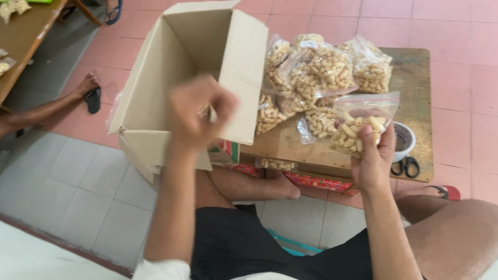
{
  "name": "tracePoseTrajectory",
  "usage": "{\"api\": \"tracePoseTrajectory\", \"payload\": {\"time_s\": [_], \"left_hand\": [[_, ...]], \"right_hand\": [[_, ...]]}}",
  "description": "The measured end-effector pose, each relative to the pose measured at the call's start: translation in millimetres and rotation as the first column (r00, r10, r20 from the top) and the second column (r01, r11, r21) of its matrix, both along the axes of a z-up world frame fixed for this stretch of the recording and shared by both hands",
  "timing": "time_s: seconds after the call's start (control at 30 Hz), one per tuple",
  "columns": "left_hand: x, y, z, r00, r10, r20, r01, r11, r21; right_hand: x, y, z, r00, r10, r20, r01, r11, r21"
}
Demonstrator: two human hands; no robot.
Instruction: The person sits on the floor and packs small plastic bags of snacks into a cardboard box. They pick up bags from a pile on a wooden table, arrange them, and place them inside the box.
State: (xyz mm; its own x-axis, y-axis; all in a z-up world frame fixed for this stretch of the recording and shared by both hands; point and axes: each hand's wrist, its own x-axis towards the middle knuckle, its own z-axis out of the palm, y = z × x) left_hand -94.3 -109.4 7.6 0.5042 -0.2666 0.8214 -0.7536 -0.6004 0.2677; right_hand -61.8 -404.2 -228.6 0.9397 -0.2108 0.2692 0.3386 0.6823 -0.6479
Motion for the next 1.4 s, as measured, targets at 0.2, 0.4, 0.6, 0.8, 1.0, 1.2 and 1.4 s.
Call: {"api": "tracePoseTrajectory", "payload": {"time_s": [0.2,0.4,0.6,0.8,1.0,1.2,1.4], "left_hand": [[-40.0,-119.8,-112.5,0.862,-0.227,-0.453,0.003,0.896,-0.444],[-30.5,-162.1,-145.0,0.693,-0.476,-0.541,-0.105,0.676,-0.73],[-18.9,-164.2,-171.0,0.765,-0.396,-0.508,-0.164,0.643,-0.748],[-22.4,-163.5,-153.6,0.755,-0.373,-0.54,-0.129,0.722,-0.68],[-23.5,-166.0,-153.9,0.783,-0.378,-0.494,-0.104,0.704,-0.702],[-21.7,-157.1,-167.0,0.735,-0.442,-0.514,-0.176,0.608,-0.774],[-23.4,-156.4,-153.5,0.766,-0.397,-0.506,-0.161,0.643,-0.748]], "right_hand": [[-13.0,7.1,7.5,1.0,-0.013,0.016,0.013,1.0,-0.004],[-21.0,6.9,-18.6,0.999,-0.049,0.009,0.05,0.996,-0.07],[-41.0,7.0,47.8,0.991,-0.114,0.076,0.13,0.954,-0.271],[-44.7,-4.1,80.7,0.964,-0.227,0.137,0.265,0.855,-0.445],[-44.4,-2.2,78.0,0.968,-0.23,0.099,0.25,0.871,-0.424],[-46.5,-3.7,88.5,0.982,-0.144,0.124,0.186,0.87,-0.457],[-43.3,-4.5,80.4,0.992,-0.078,0.094,0.113,0.883,-0.456]]}}
